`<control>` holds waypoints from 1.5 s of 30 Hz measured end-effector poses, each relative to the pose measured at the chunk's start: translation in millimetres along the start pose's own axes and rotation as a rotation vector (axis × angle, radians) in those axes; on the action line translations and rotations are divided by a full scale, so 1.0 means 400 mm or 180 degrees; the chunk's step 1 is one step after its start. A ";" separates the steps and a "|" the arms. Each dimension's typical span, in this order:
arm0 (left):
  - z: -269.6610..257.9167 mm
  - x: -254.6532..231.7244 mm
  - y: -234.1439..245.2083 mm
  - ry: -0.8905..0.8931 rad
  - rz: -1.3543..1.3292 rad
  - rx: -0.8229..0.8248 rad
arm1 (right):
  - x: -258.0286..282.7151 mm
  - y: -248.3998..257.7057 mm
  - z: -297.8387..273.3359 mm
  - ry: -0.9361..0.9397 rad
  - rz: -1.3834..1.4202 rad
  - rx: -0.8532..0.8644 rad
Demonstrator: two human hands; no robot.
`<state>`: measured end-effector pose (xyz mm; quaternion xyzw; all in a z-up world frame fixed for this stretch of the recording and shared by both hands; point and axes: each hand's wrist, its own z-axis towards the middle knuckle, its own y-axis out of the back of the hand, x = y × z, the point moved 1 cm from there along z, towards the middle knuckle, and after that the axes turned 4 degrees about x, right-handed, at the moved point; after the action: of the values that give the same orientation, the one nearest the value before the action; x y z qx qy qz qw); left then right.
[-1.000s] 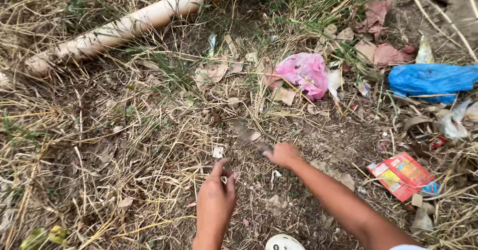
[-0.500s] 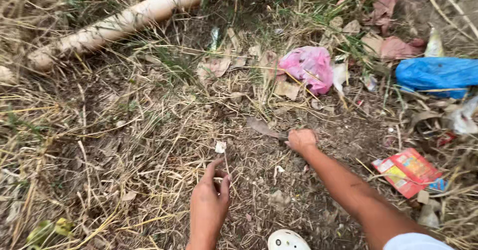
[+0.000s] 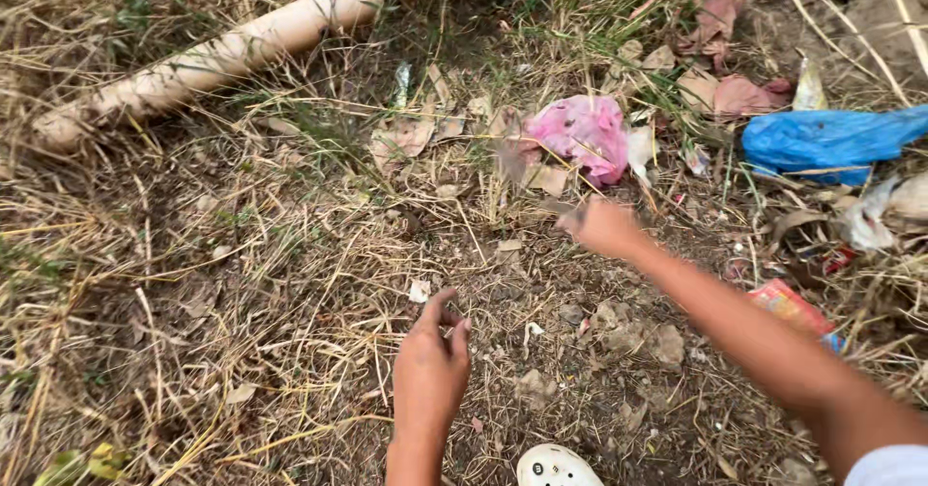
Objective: The person clears trash and dried weeds from the ground by hand and using a trowel-like tool, picking up plastic bags and debris.
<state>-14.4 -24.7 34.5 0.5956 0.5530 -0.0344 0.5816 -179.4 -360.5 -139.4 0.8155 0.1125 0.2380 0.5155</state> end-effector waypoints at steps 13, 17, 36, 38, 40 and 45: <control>0.143 0.420 -0.169 0.1535 0.0076 0.0387 | 0.566 -0.352 -0.448 0.0792 0.2479 0.1333; 0.167 0.487 -0.180 0.1592 -0.0945 -0.0462 | 0.621 -0.417 -0.390 0.1412 0.2370 0.0802; 0.151 0.520 -0.397 0.1222 -0.1459 -0.1687 | 0.539 -0.236 0.045 0.1680 -0.0877 0.1099; 0.101 0.478 -0.407 0.1544 -0.1359 -0.1297 | 0.543 -0.210 -0.071 0.1296 0.0365 0.1585; 0.052 0.437 -0.364 0.1734 -0.1005 -0.0867 | 0.489 -0.180 -0.167 0.0996 0.0481 0.1551; -0.012 0.283 -0.150 0.1733 0.0009 0.0492 | 0.168 -0.052 -0.496 -0.0558 -0.0417 0.1515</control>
<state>-15.6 31.7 -80.8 0.6263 0.6838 0.0856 0.3645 -220.1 -166.4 -69.1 0.9223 0.1728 0.0994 0.3312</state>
